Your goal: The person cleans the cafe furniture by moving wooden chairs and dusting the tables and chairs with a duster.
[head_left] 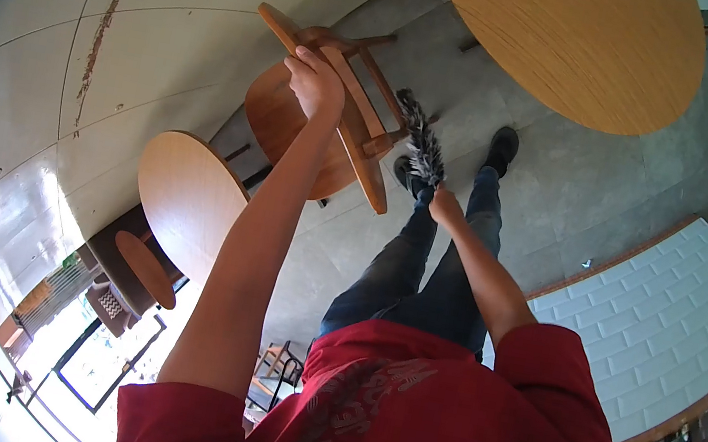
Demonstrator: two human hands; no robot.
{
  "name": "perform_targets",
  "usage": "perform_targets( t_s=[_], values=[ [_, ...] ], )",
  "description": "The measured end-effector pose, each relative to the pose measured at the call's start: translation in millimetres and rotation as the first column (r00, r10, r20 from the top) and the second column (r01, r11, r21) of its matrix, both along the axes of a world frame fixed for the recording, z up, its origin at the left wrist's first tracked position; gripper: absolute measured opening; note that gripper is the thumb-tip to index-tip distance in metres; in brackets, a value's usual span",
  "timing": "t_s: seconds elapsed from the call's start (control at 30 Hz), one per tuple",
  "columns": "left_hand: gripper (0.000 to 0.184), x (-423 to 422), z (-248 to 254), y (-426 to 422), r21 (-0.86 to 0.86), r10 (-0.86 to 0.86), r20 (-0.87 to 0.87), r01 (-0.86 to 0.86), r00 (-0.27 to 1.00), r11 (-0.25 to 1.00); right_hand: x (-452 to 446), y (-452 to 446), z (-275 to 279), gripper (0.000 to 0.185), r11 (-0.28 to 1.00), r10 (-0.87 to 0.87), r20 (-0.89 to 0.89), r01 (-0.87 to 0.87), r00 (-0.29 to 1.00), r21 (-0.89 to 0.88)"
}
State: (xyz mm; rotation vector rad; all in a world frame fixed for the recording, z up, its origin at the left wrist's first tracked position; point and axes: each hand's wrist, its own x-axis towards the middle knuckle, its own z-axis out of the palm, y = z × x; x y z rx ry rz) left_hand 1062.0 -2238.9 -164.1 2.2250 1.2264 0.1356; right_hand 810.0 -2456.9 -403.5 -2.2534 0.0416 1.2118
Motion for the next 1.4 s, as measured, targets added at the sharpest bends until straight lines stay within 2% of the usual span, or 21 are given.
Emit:
perform_targets(
  t_s=[0.1,0.2,0.43,0.5,0.57,0.67,0.73,0.8,0.87,0.9,0.93,1.0,1.07,1.13,1.17,1.2,1.23,1.27,1.3,1.33,1.4],
  values=[
    [0.047,-0.3,-4.2,0.3,0.02,-0.013,0.015,0.013,1.0,1.0,37.5,-0.6,-34.4,0.029,0.999,0.037,-0.032,-0.037,0.999,0.001],
    [0.047,2.4,0.9,-3.2,0.025,-0.014,0.023,0.014,1.0,1.0,76.8,5.5,-32.4,0.028,0.992,0.128,-0.069,-0.127,0.989,0.02],
    [0.045,3.6,-1.3,-2.6,0.059,-0.027,0.022,0.025,0.999,0.998,66.5,-10.6,-45.4,0.034,0.998,0.063,-0.045,-0.063,0.997,-0.004],
    [0.046,3.0,-1.4,-2.0,0.05,-0.015,0.021,0.014,1.0,0.999,56.3,-19.4,-83.6,0.035,0.985,0.169,-0.042,-0.167,0.985,0.034],
    [0.046,5.7,-4.8,-1.8,0.047,-0.014,0.03,0.013,0.999,0.999,60.7,-29.5,-91.1,0.036,0.963,0.263,-0.026,-0.26,0.965,0.075],
    [0.047,0.7,-5.6,-1.2,0.127,-0.048,0.061,0.04,0.997,0.991,56.9,-56.1,-33.8,0.031,0.959,0.267,0.045,-0.27,0.963,0.087],
    [0.049,3.2,0.4,-5.7,0.084,-0.008,0.02,0.006,1.0,0.996,50.5,-76.9,-12.2,0.027,0.976,0.154,-0.005,-0.151,0.988,0.16],
    [0.049,3.8,5.2,-8.7,0.088,0.001,0.007,-0.002,1.0,0.996,48.9,-92.5,5.8,0.026,0.969,0.14,0.051,-0.148,0.989,0.196],
    [0.05,1.4,1.7,-7.9,0.091,0.009,-0.003,-0.008,1.0,0.996,55.0,-94.0,33.3,0.026,0.99,0.024,-0.274,0.015,0.961,0.14],
    [0.05,-0.7,-3.2,-4.7,0.103,-0.003,0.014,0.002,1.0,0.995,59.3,-95.9,48.8,0.027,0.99,0.006,-0.306,0.037,0.952,0.136],
    [0.05,-4.2,-6.2,-2.8,0.115,-0.017,0.027,0.014,0.999,0.993,54.8,-101.9,52.9,0.027,0.99,0.013,-0.3,0.031,0.954,0.141],
    [0.051,-9.2,-10.9,3.3,0.132,-0.036,-0.008,0.036,0.999,0.991,38.9,-111.0,63.7,0.024,0.923,0.043,0.074,-0.068,0.996,0.38],
    [0.053,-15.8,-14.3,4.4,0.133,-0.065,-0.033,0.069,0.997,0.989,31.4,-110.4,102.6,0.023,0.932,-0.04,0.039,0.023,0.998,0.362],
    [0.055,-34.0,-15.0,-2.2,0.085,-0.106,-0.028,0.108,0.994,0.99,15.7,-115.7,128.4,0.022,0.896,-0.127,-0.111,0.162,0.986,0.413],
    [0.055,-50.4,-15.7,-10.1,0.077,-0.096,-0.016,0.097,0.995,0.992,-0.7,-116.8,131.4,0.018,0.8,-0.185,-0.314,0.328,0.931,0.502],
    [0.055,-66.4,-14.8,-19.8,0.07,-0.128,-0.017,0.129,0.992,0.989,-6.8,-114.1,152.4,0.018,0.808,-0.174,-0.301,0.31,0.938,0.501],
    [0.054,-89.8,-12.8,-28.2,0.061,-0.148,-0.023,0.149,0.989,0.987,-8.1,-111.2,194.2,0.015,0.713,-0.214,-0.468,0.465,0.857,0.525],
    [0.054,-122.2,-12.3,-41.6,-0.029,-0.134,0.018,0.134,0.991,0.991,-16.7,-111.4,237.5,0.011,0.611,-0.231,-0.63,0.615,0.741,0.499],
    [0.055,-148.4,-9.8,-50.8,-0.111,-0.121,0.081,0.13,0.989,0.985,-24.1,-108.4,268.5,0.015,0.59,-0.255,-0.631,0.635,0.732,0.499],
    [0.062,-184.9,-26.7,-51.1,-0.208,-0.115,0.187,0.154,0.976,0.966,-29.9,-110.7,289.9,0.015,0.605,-0.242,-0.608,0.608,0.756,0.514],
    [0.073,-263.8,-44.3,-68.4,-0.445,0.009,0.337,0.151,0.942,0.883,-47.1,-115.0,328.3,0.039,0.547,-0.209,-0.509,0.531,0.835,0.647]
  ],
)
